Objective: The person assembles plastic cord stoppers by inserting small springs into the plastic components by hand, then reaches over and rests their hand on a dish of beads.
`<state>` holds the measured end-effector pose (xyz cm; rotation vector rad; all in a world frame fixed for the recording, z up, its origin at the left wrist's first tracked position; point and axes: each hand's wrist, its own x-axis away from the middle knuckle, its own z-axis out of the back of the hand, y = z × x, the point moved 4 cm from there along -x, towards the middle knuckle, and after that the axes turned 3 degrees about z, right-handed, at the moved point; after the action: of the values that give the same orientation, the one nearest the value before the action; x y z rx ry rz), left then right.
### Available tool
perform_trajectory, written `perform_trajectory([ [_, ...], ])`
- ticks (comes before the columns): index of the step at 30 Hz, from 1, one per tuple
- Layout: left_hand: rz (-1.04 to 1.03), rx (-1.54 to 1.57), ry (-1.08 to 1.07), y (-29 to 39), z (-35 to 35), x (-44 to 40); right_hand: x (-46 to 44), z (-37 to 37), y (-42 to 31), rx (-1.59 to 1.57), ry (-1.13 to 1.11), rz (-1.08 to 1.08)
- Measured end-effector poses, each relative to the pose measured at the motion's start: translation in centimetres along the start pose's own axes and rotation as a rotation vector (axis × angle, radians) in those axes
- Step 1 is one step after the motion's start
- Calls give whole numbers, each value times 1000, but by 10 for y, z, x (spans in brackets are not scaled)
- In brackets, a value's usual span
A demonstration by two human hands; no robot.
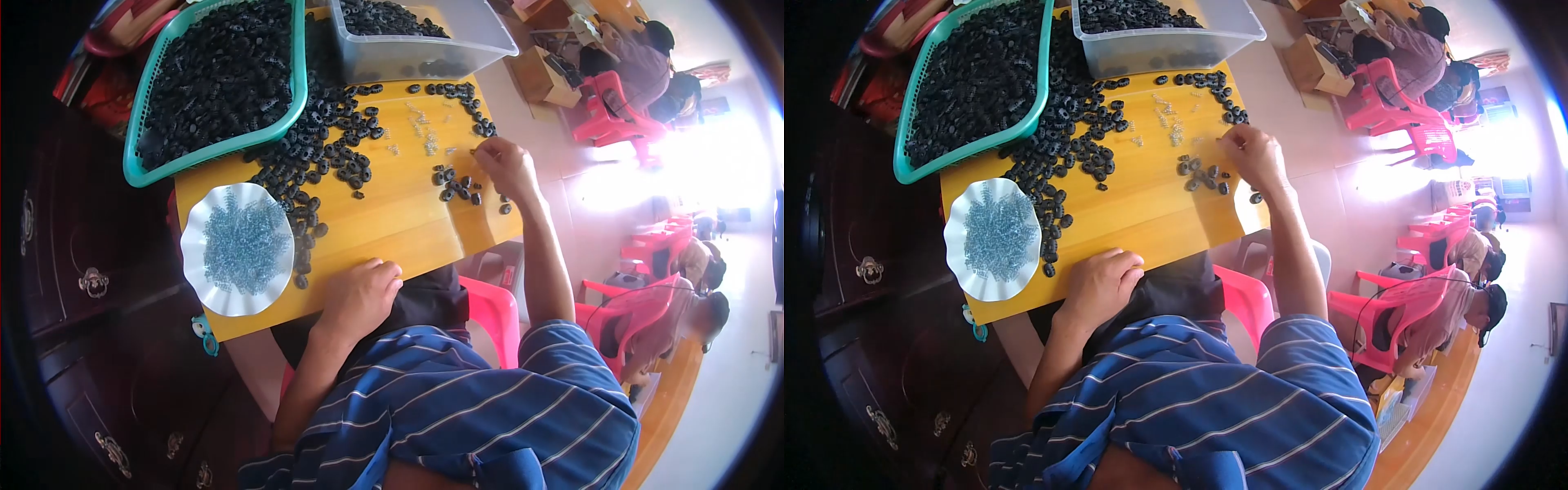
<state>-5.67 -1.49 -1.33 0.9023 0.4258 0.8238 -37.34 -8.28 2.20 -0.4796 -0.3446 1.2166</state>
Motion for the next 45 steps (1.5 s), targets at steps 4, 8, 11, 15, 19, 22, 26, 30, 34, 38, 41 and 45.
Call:
perform_trajectory([
  [4,-3,-1,-5,0,0,0,2,-6,8,40,6,167],
  [8,-15,-1,8,-1,-1,1,17,8,0,100,-90,50],
  [11,5,-1,-1,0,-1,0,25,7,-8,78,-172,67],
  [15,-4,-3,11,1,0,0,26,-9,-4,171,-163,158],
  [19,-5,-15,2,2,1,0,27,-14,-5,196,-146,181],
  [22,-9,-16,1,2,0,-1,26,-11,-8,246,-122,238],
  [26,-28,-5,2,1,-1,-1,23,5,-17,173,-69,187],
  [30,-25,11,5,0,-1,0,1,29,3,140,113,113],
  [34,-13,2,8,1,0,-1,-18,22,24,198,109,125],
  [38,-13,6,10,0,0,-1,-23,13,28,258,86,147],
  [41,-13,17,11,1,1,-2,-22,12,24,332,73,110],
  [45,13,4,0,-2,-2,0,-20,21,25,332,112,63],
])
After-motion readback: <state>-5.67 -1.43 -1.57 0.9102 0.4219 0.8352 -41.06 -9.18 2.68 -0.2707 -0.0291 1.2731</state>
